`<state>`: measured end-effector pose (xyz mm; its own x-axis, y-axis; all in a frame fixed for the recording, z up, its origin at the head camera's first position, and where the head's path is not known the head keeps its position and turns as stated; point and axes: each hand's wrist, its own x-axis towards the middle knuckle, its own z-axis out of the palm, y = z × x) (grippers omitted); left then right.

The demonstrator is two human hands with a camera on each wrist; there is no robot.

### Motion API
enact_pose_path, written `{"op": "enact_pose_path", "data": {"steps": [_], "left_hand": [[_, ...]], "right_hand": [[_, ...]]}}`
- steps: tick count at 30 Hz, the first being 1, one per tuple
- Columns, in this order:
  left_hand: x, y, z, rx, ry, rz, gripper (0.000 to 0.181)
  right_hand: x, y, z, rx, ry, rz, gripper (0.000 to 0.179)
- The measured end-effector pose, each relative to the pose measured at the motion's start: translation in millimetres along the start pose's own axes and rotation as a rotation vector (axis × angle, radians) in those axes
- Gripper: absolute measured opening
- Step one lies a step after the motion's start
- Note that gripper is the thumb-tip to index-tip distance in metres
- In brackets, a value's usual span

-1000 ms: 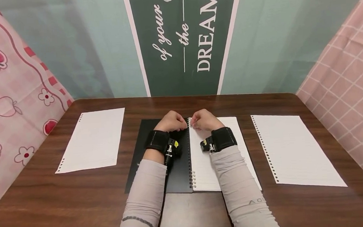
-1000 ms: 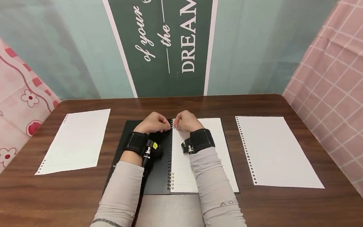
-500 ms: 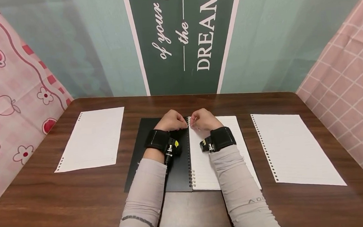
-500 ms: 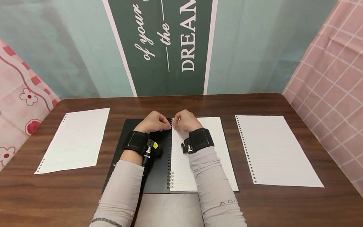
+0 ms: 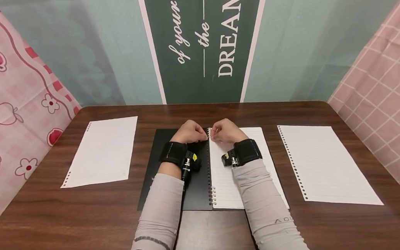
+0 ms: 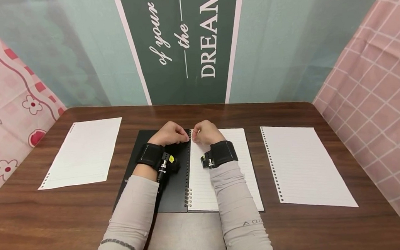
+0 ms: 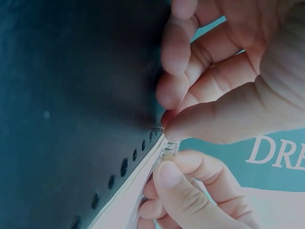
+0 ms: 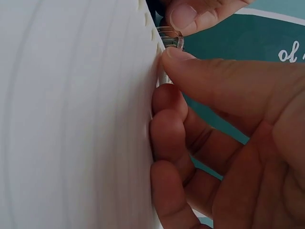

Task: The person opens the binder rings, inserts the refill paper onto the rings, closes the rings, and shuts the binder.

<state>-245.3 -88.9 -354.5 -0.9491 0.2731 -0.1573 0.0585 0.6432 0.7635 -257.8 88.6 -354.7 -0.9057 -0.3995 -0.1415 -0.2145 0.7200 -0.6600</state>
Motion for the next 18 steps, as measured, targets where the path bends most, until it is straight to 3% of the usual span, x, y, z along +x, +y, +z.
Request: {"op": "enact_pose_path", "data": {"steps": [7, 12, 18], "left_hand": [[0.2, -1.1, -2.2, -0.025, -0.032, -0.014, 0.015], [0.3, 2.2, -3.8, -0.020, -0.042, -0.056, 0.021], [-1.8, 6.8, -2.3, 0.033, 0.002, -0.078, 0.025]], "right_hand": [[0.3, 1.2, -3.0, 0.079, -0.021, 0.041, 0.012], [4.4, 2.5, 0.2, 0.165, 0.061, 0.127, 0.021], [6.5, -2.0, 3.0, 0.136, 0.144, 0.197, 0.026]]}}
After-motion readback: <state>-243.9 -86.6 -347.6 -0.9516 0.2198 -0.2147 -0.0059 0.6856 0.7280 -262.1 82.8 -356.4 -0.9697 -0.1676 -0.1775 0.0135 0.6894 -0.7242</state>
